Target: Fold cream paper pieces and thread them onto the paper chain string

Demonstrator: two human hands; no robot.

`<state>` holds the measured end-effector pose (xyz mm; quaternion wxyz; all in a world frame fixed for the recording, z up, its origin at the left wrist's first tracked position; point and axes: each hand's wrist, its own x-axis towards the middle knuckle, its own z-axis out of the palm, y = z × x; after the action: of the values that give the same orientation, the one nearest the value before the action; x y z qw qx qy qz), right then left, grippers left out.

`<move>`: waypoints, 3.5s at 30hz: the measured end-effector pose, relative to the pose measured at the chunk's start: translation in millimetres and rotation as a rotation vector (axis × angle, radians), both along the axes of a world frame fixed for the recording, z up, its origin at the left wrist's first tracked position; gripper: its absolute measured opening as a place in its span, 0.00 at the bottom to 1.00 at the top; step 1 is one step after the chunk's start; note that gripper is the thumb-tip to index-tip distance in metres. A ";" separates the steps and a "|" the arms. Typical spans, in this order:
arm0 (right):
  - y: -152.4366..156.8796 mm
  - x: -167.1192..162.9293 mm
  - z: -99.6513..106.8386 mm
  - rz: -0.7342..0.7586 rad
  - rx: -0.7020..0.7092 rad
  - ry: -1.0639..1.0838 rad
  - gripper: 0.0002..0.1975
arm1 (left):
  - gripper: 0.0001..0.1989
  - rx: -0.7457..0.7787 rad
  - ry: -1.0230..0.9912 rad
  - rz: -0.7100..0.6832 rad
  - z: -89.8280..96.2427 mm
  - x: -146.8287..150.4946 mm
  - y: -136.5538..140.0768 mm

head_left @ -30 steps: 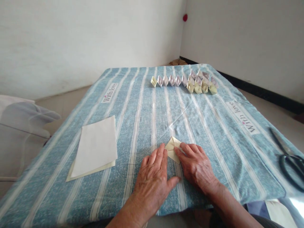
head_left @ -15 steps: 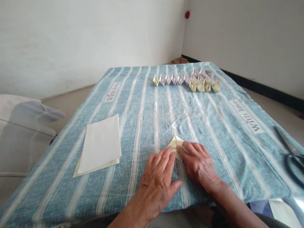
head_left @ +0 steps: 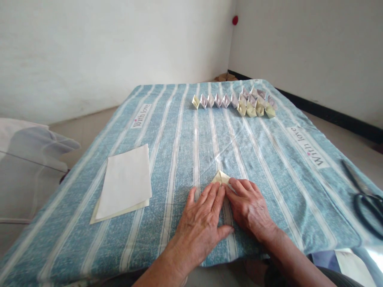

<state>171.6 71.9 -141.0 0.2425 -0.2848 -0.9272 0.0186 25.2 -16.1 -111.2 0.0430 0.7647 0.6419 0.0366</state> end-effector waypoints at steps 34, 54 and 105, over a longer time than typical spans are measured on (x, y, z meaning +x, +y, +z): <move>-0.3 -2.9 2.6 -0.002 -0.089 -0.024 0.13 | 0.40 0.052 -0.064 -0.017 -2.2 -6.0 9.8; -0.4 -2.9 -1.2 -0.068 0.020 0.005 0.10 | 0.41 -0.052 -0.052 -0.062 0.7 -5.8 14.4; 27.2 -0.6 1.4 -0.114 -0.158 -0.222 0.20 | 0.39 -0.050 -0.127 -0.055 -0.3 -6.5 17.2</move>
<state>170.9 99.2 -139.6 0.1161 -0.3554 -0.9263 0.0464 18.7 1.1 -111.5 0.1035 0.7768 0.6174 0.0678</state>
